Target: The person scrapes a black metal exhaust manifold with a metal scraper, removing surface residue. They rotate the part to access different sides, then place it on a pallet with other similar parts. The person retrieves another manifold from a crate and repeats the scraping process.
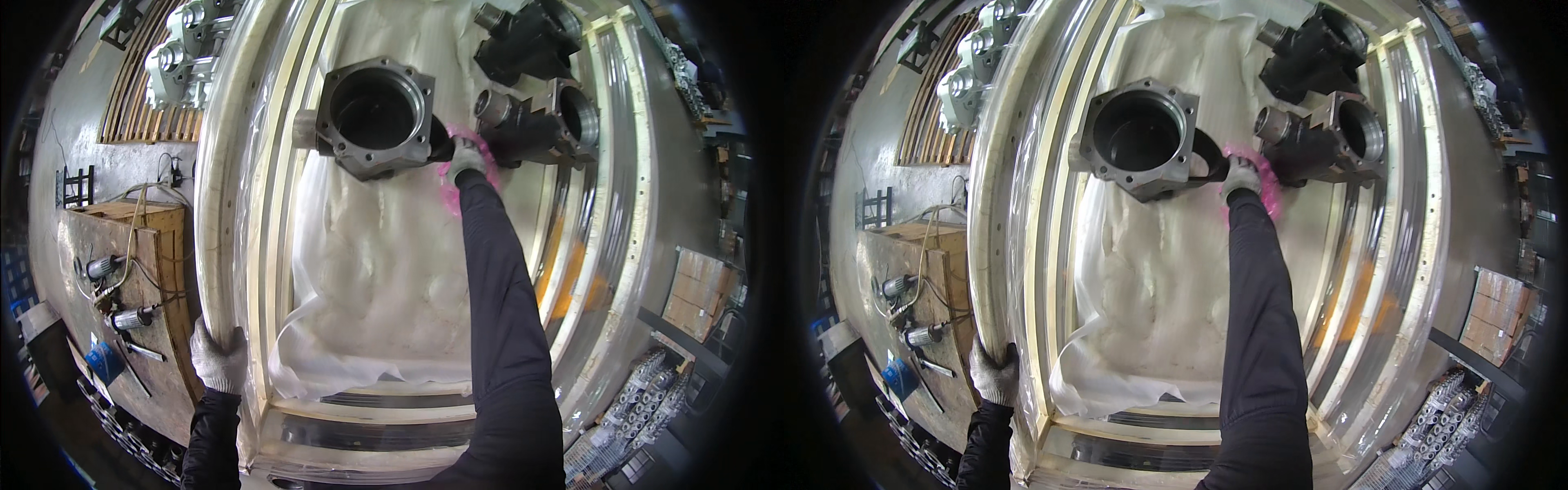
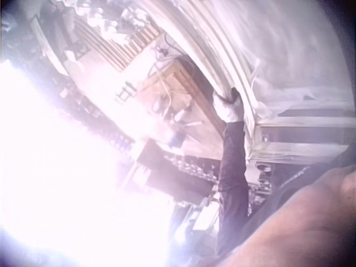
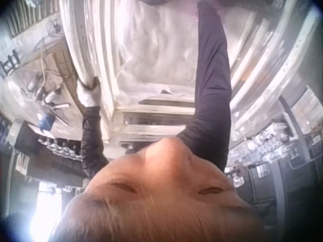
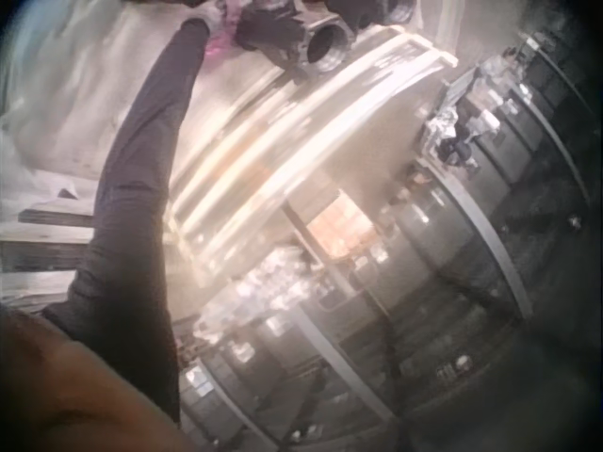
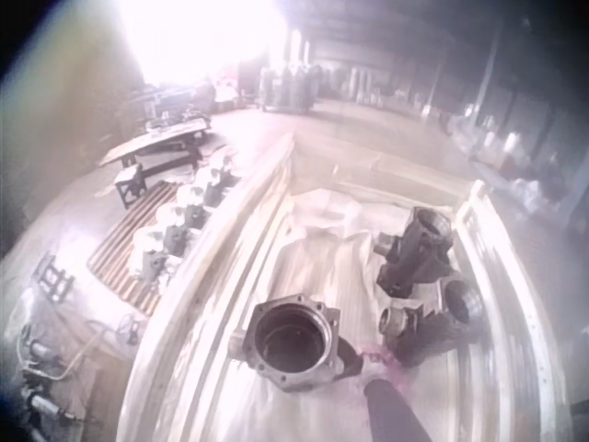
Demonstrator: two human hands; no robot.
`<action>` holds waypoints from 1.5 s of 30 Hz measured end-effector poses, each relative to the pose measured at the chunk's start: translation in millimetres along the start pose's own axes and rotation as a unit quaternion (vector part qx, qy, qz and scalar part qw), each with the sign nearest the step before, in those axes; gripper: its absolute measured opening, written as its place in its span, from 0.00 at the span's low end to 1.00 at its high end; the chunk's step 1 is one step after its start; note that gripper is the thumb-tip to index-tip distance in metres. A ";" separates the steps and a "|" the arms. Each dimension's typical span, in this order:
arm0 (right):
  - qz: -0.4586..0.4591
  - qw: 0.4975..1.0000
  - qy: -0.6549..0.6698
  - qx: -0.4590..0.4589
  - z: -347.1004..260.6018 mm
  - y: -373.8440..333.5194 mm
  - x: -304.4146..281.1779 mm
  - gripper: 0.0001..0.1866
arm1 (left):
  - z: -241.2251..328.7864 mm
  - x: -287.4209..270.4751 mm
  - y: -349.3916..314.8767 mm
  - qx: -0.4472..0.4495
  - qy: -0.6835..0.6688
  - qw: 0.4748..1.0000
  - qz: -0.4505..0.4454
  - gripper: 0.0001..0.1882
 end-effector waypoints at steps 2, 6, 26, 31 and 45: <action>0.022 1.000 -0.013 -0.004 -0.6 3.7 -5.6 0.48 | 1.4 -0.2 -0.9 0.006 0.003 1.000 -0.002 0.31; 0.015 0.998 -0.031 -0.048 -1.0 -19.7 -13.3 0.39 | 9.3 -0.6 -0.2 0.015 0.017 1.000 -0.005 0.30; -0.191 0.851 0.489 -0.011 -91.7 -170.0 138.3 0.09 | 10.6 0.2 6.9 -0.004 0.056 0.997 -0.043 0.34; -0.169 0.824 0.533 0.090 -155.2 -245.2 139.8 0.11 | 13.9 0.4 8.0 0.027 0.056 0.997 -0.037 0.33; -0.230 0.817 0.517 0.112 -45.7 -516.3 253.8 0.18 | 12.0 1.0 9.7 0.024 0.024 0.997 -0.063 0.32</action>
Point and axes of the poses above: each hand's wrist, its own y-axis towards the middle knuckle, its own x-axis out of the palm, z = x × y, the point moved 8 cm from there along y, towards the middle knuckle, and after that the axes turned 13 degrees about -y, right-handed, at the moved point
